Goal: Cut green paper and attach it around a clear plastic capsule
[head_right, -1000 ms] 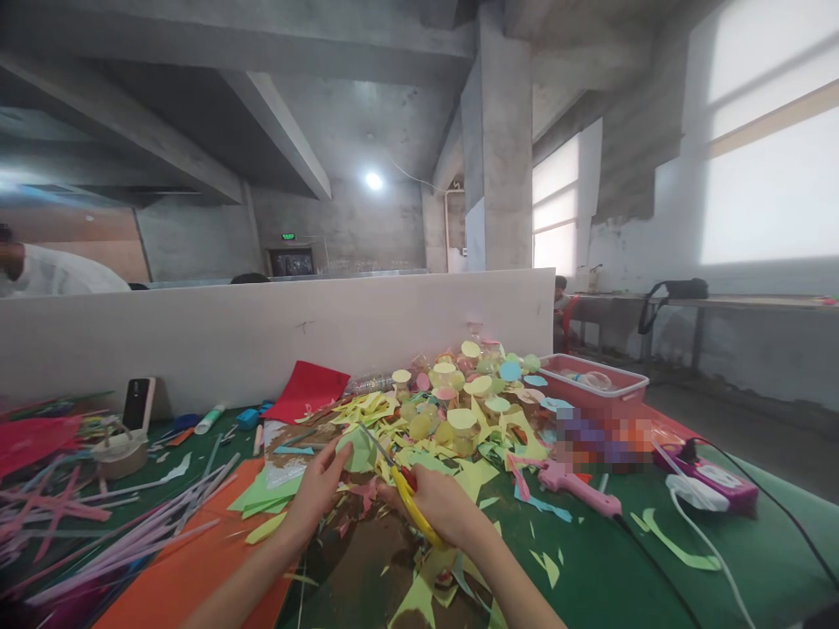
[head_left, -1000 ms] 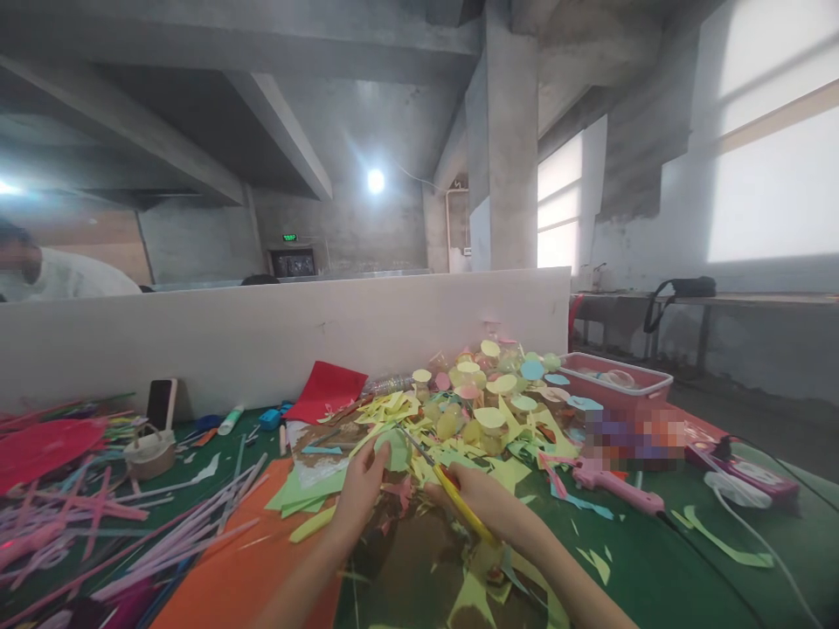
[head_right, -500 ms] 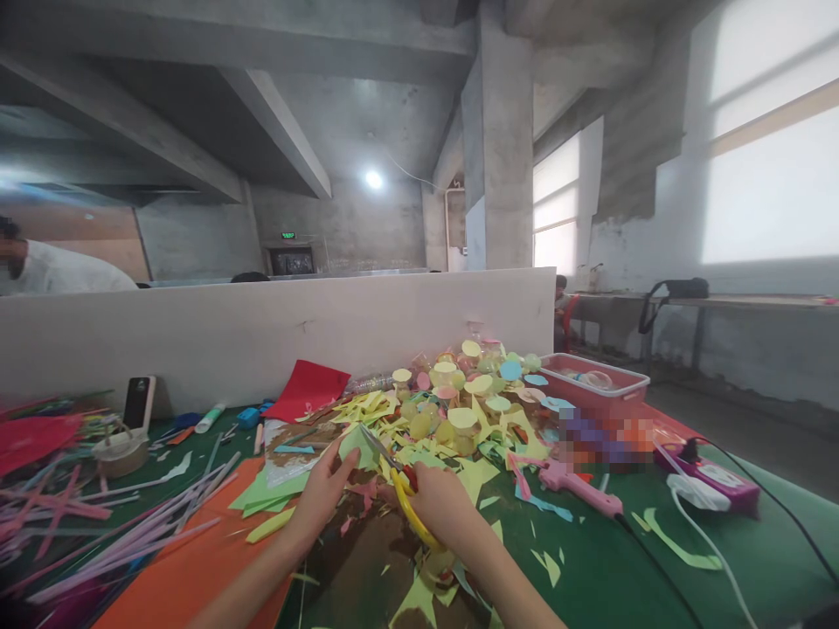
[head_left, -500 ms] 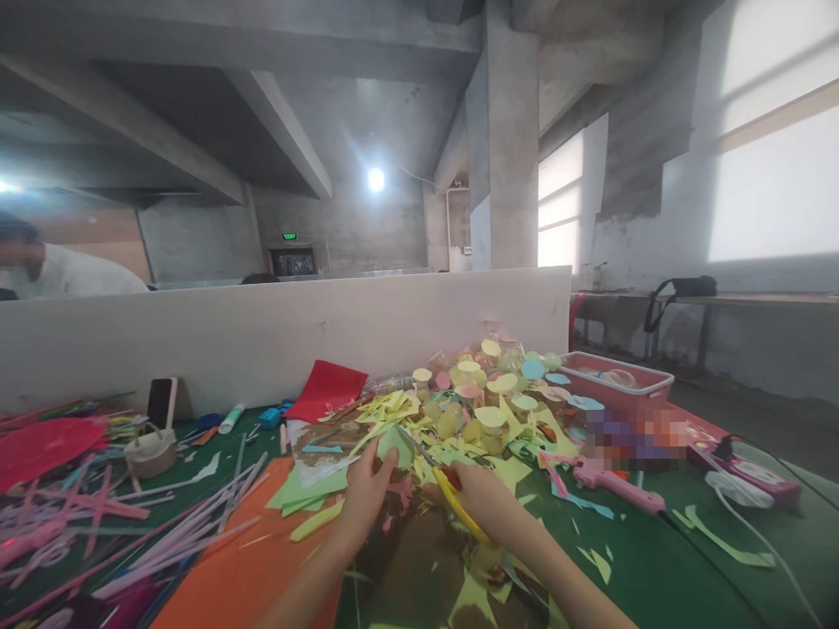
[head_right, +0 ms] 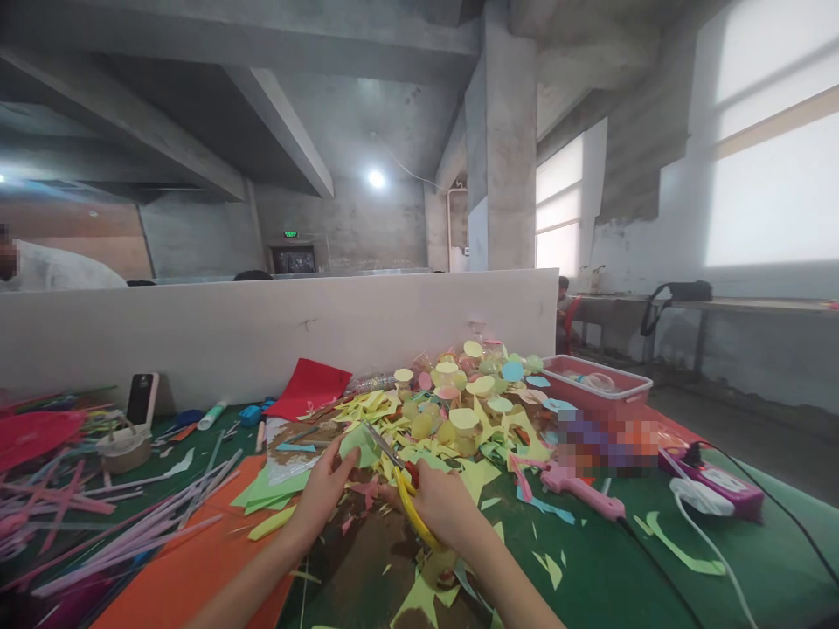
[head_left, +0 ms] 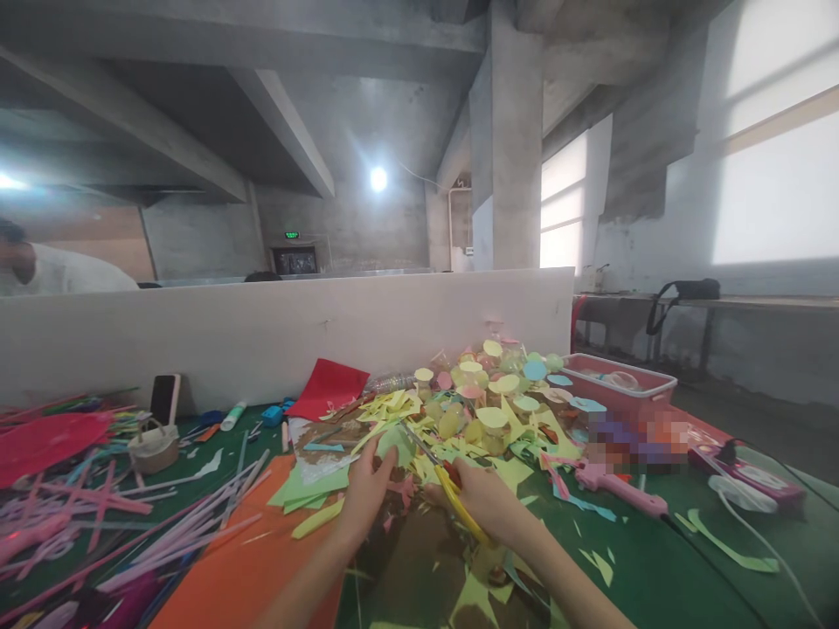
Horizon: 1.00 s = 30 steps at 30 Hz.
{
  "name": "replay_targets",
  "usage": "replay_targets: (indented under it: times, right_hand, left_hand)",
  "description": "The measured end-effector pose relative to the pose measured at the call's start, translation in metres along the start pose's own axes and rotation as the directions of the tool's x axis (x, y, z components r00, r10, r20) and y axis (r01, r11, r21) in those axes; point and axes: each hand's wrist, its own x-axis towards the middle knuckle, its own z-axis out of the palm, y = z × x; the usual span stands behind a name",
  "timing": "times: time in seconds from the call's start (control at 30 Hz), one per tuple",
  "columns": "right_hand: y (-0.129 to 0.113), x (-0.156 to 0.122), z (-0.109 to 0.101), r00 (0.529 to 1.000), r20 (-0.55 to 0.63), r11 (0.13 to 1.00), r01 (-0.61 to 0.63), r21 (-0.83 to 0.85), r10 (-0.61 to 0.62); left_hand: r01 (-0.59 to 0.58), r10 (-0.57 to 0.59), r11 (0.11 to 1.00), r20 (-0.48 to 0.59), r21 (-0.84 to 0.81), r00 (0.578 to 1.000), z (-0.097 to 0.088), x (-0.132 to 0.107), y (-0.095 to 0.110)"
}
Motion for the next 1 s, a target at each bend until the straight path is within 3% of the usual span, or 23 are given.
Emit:
replay_targets:
  times: [0.2,0.57,0.8,1.0]
  right_hand:
    - [0.001,-0.001,0.002,0.999,0.039,0.999,0.032,0.003,-0.032]
    - [-0.002,0.004,0.011,0.999,-0.032,0.997,0.034,-0.066,-0.036]
    - [-0.003,0.004,0.005,0.998,-0.052,0.992,0.037,-0.121,-0.044]
    - [-0.003,0.004,0.002,0.998,-0.055,0.996,0.040,-0.083,-0.044]
  left_hand:
    - [-0.044,0.044,0.999,0.021,-0.018,0.999,0.000,0.001,-0.006]
    - [-0.038,0.040,0.999,-0.045,0.032,0.998,-0.001,0.000,0.002]
    - [0.050,-0.047,0.996,0.054,-0.068,0.997,0.002,-0.005,0.007]
    - [-0.005,0.009,0.997,0.040,-0.082,0.999,0.002,-0.003,0.006]
